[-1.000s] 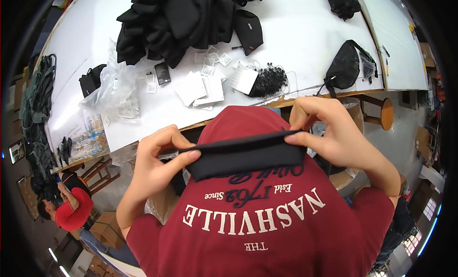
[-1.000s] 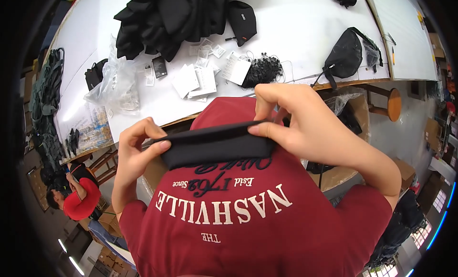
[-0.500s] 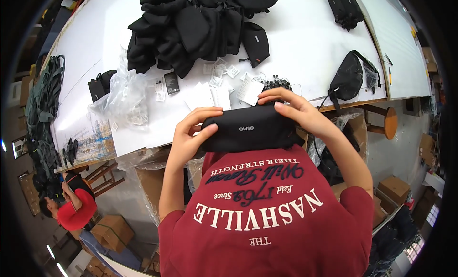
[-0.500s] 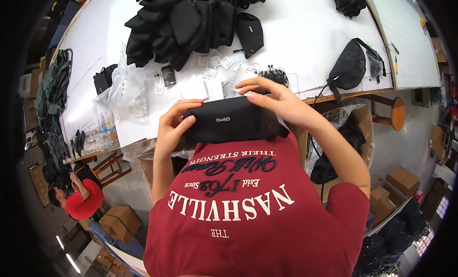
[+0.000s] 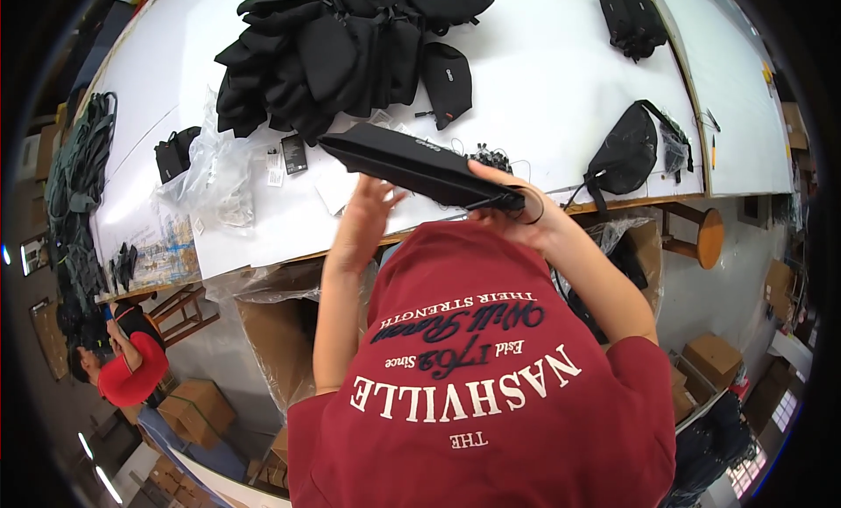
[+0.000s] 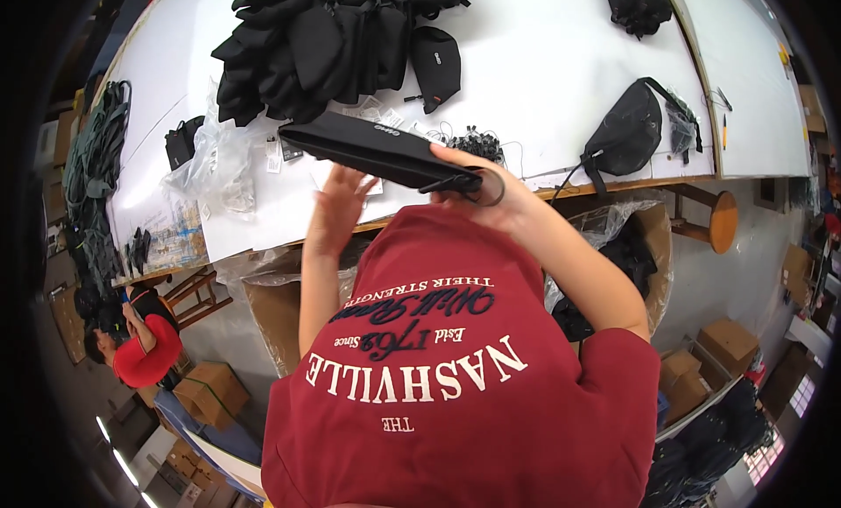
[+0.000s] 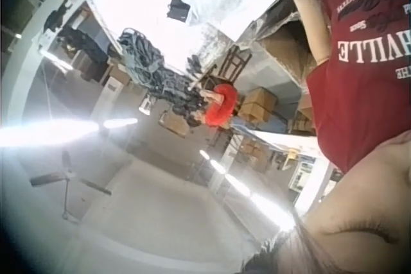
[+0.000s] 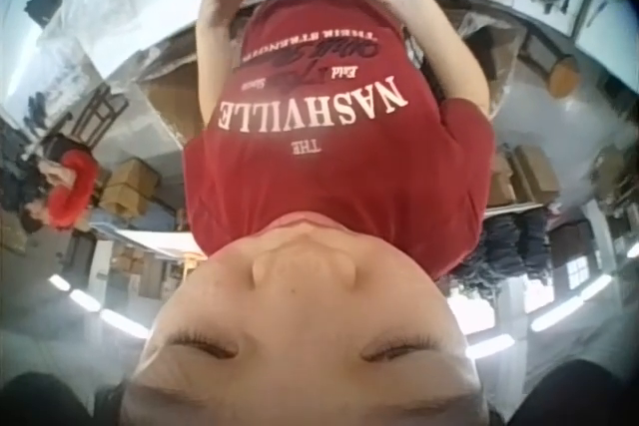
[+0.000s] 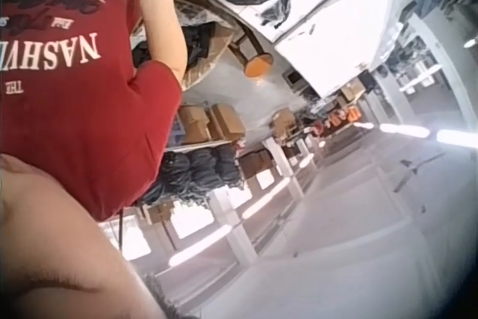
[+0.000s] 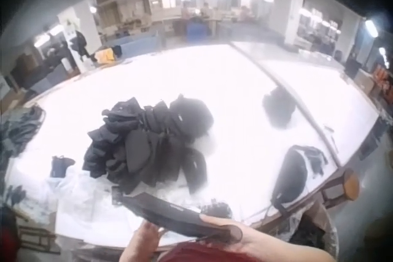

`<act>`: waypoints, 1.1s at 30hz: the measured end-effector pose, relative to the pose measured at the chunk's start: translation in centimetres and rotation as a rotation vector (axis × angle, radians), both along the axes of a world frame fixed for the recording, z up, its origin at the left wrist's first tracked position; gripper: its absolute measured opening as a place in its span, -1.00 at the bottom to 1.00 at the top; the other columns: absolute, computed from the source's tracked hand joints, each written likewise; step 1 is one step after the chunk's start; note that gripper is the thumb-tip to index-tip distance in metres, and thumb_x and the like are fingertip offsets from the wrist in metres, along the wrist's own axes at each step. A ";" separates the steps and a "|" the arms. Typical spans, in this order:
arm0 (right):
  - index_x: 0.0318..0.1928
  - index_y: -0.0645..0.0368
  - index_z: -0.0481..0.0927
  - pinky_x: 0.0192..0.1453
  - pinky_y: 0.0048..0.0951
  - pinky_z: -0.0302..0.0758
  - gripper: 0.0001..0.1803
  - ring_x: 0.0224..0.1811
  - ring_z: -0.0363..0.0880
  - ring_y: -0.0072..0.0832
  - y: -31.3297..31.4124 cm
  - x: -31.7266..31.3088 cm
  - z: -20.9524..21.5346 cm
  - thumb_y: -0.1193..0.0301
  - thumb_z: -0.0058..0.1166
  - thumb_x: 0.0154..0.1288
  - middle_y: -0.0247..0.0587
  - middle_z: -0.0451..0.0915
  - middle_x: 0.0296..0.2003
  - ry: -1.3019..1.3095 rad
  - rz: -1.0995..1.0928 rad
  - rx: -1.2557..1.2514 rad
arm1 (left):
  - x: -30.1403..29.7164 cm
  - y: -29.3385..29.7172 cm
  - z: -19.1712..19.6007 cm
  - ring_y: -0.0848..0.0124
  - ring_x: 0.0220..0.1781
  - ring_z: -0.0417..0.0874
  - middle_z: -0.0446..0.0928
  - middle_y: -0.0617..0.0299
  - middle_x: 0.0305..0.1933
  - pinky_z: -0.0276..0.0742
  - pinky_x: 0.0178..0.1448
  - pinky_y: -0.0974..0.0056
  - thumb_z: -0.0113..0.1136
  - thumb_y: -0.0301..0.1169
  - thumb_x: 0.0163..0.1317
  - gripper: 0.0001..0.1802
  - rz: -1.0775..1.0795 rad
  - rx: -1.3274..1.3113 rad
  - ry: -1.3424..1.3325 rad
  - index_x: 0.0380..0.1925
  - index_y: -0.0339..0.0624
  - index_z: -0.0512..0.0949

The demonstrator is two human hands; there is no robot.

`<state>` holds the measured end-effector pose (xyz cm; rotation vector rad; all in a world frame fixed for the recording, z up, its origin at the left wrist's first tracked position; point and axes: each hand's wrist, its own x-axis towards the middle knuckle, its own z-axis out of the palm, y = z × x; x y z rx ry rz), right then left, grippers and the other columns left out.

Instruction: Inspecting black pouches, checking zippers, and stacking them before placing the batch into a lined box.

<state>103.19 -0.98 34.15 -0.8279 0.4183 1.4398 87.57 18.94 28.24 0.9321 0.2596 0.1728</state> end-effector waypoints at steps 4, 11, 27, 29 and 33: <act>-0.19 0.18 0.55 -0.47 -0.56 0.56 -0.66 -0.52 0.63 -0.43 1.1 -1.4 2.0 0.13 0.05 0.37 -0.21 0.62 -0.42 -0.045 0.068 0.110 | 4.3 -4.0 3.0 0.18 0.34 0.33 0.31 0.09 0.30 0.20 0.41 0.02 0.21 0.09 0.18 -0.22 -0.036 -0.046 -0.215 0.25 -0.14 0.24; -0.21 0.22 0.52 -0.47 -0.69 0.36 -0.83 -0.46 0.46 -0.70 -2.8 2.3 3.8 0.36 0.04 0.36 -0.31 0.55 -0.35 -1.209 0.037 0.008 | 5.0 -4.2 4.6 0.32 -0.15 0.47 0.40 0.27 -0.18 0.41 0.14 0.14 0.23 0.08 0.18 -0.42 0.081 -0.349 -0.159 -0.03 -0.11 0.35; -0.41 0.16 0.54 -0.51 -0.45 0.43 -0.82 -0.53 0.52 -0.39 -3.8 1.4 10.1 0.43 0.31 0.02 -0.31 0.47 -0.46 -1.997 0.244 0.248 | 5.7 -6.8 7.5 0.45 -0.27 0.34 0.36 0.34 -0.24 0.32 -0.05 0.28 0.21 0.02 0.24 -0.51 0.155 -0.289 -0.309 -0.08 -0.06 0.32; -0.42 0.17 0.55 -0.53 -0.45 0.42 -0.82 -0.55 0.52 -0.40 -4.0 1.1 9.7 0.45 0.32 -0.01 -0.31 0.48 -0.48 -2.021 0.180 0.275 | 5.7 -6.5 6.9 0.46 -0.27 0.34 0.36 0.35 -0.24 0.31 -0.05 0.29 0.21 0.01 0.25 -0.52 0.100 -0.344 -0.403 -0.08 -0.05 0.32; -0.43 0.19 0.57 -0.56 -0.45 0.41 -0.80 -0.58 0.51 -0.41 -4.4 0.5 9.6 0.49 0.35 -0.08 -0.27 0.51 -0.51 -2.088 0.056 0.257 | 5.9 -7.1 7.8 0.47 -0.29 0.33 0.37 0.37 -0.26 0.30 -0.06 0.32 0.22 -0.03 0.25 -0.56 0.157 -0.327 -0.374 -0.11 -0.05 0.34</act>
